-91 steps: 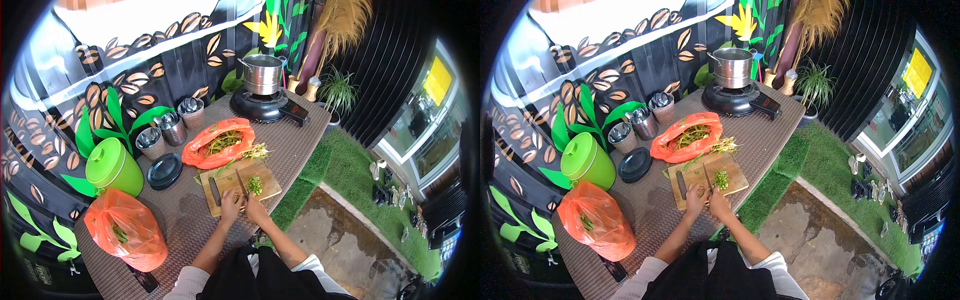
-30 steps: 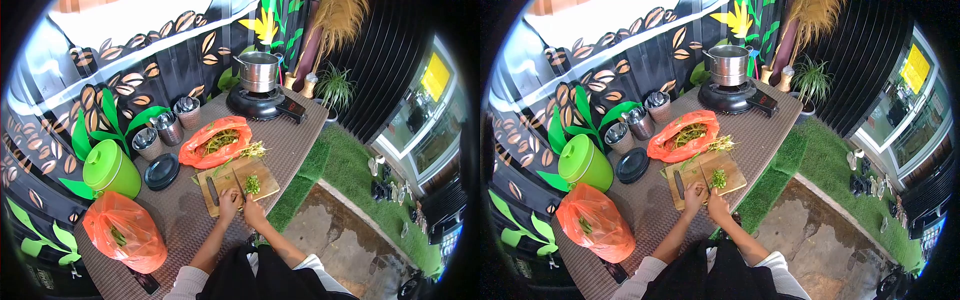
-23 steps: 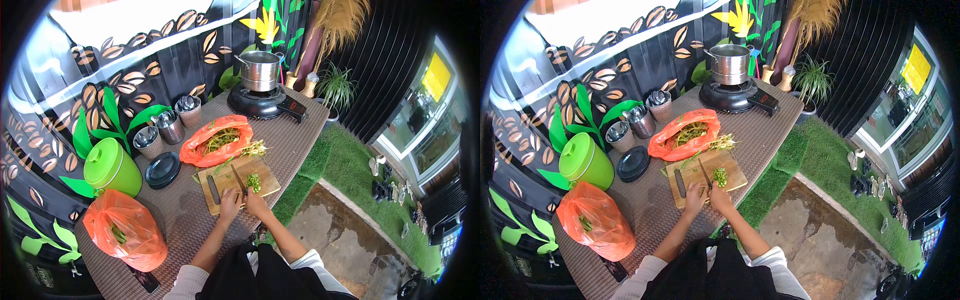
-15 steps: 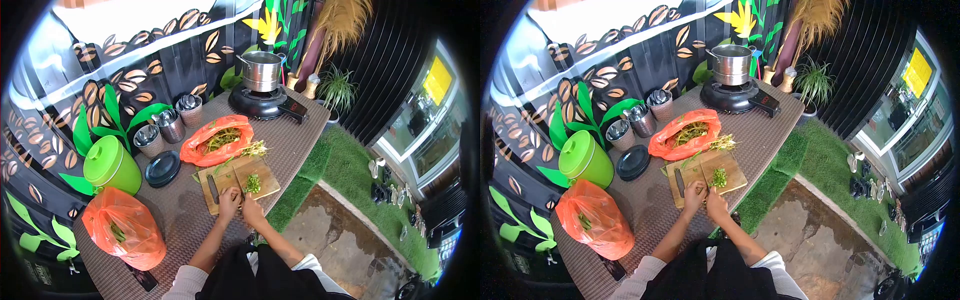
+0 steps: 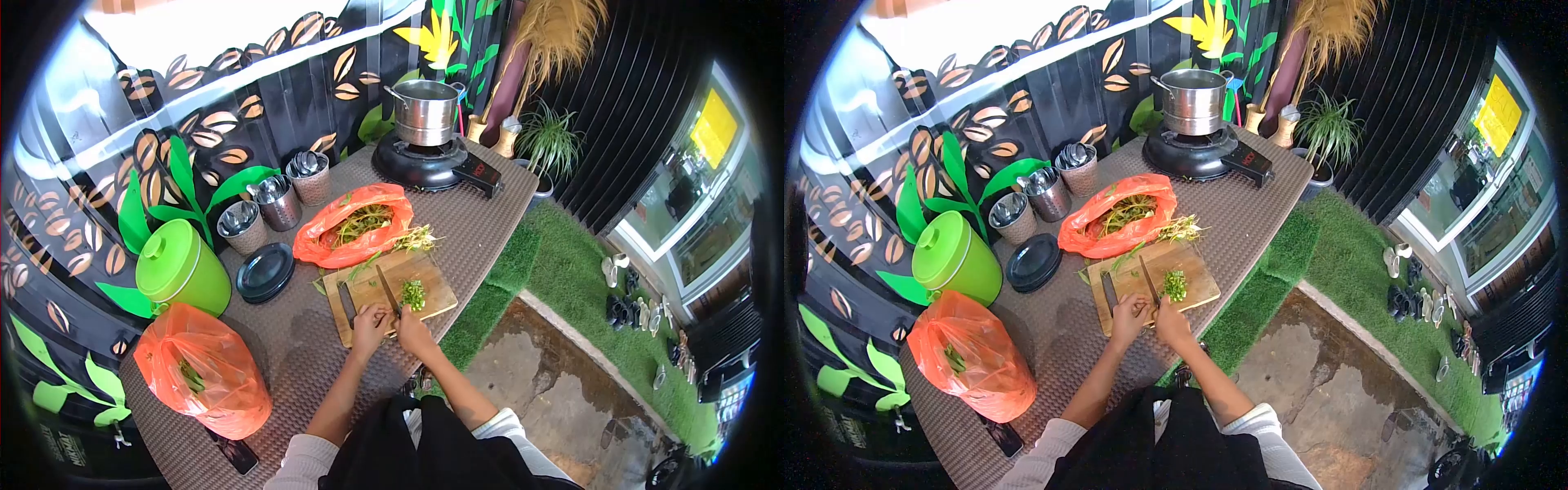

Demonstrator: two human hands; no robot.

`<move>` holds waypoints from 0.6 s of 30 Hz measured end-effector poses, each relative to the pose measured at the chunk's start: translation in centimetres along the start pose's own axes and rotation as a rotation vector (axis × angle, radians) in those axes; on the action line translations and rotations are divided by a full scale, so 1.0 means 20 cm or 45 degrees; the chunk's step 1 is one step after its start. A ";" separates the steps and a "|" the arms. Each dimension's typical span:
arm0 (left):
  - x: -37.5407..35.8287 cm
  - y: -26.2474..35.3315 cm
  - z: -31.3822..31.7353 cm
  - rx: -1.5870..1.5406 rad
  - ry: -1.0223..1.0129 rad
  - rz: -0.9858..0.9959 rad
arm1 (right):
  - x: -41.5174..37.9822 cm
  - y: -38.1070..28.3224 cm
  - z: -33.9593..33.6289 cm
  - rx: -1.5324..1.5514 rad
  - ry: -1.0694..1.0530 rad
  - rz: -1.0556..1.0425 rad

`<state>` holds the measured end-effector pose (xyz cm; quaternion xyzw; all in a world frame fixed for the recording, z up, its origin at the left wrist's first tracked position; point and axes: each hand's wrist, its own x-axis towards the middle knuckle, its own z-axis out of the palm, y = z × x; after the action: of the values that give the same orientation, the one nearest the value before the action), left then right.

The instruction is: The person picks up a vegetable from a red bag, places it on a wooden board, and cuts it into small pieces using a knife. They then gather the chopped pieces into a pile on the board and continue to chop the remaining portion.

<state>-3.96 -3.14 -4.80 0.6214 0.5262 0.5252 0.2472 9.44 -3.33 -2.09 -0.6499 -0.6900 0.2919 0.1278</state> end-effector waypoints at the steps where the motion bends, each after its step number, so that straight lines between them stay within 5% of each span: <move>1: 0.00 0.00 0.00 0.001 -0.001 0.001 | 0.03 0.02 -0.01 0.006 -0.061 -0.015; 6: 0.03 0.01 -0.01 -0.003 -0.084 -0.198 | -0.12 -0.08 -0.04 0.019 -0.040 0.054; 18: 0.02 -0.05 0.01 -0.074 -0.015 -0.236 | -0.10 -0.05 0.03 -0.068 0.009 0.020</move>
<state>-4.17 -2.46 -5.59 0.5656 0.5647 0.5114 0.3157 8.53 -5.41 -1.66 -0.6594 -0.6920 0.2723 0.1107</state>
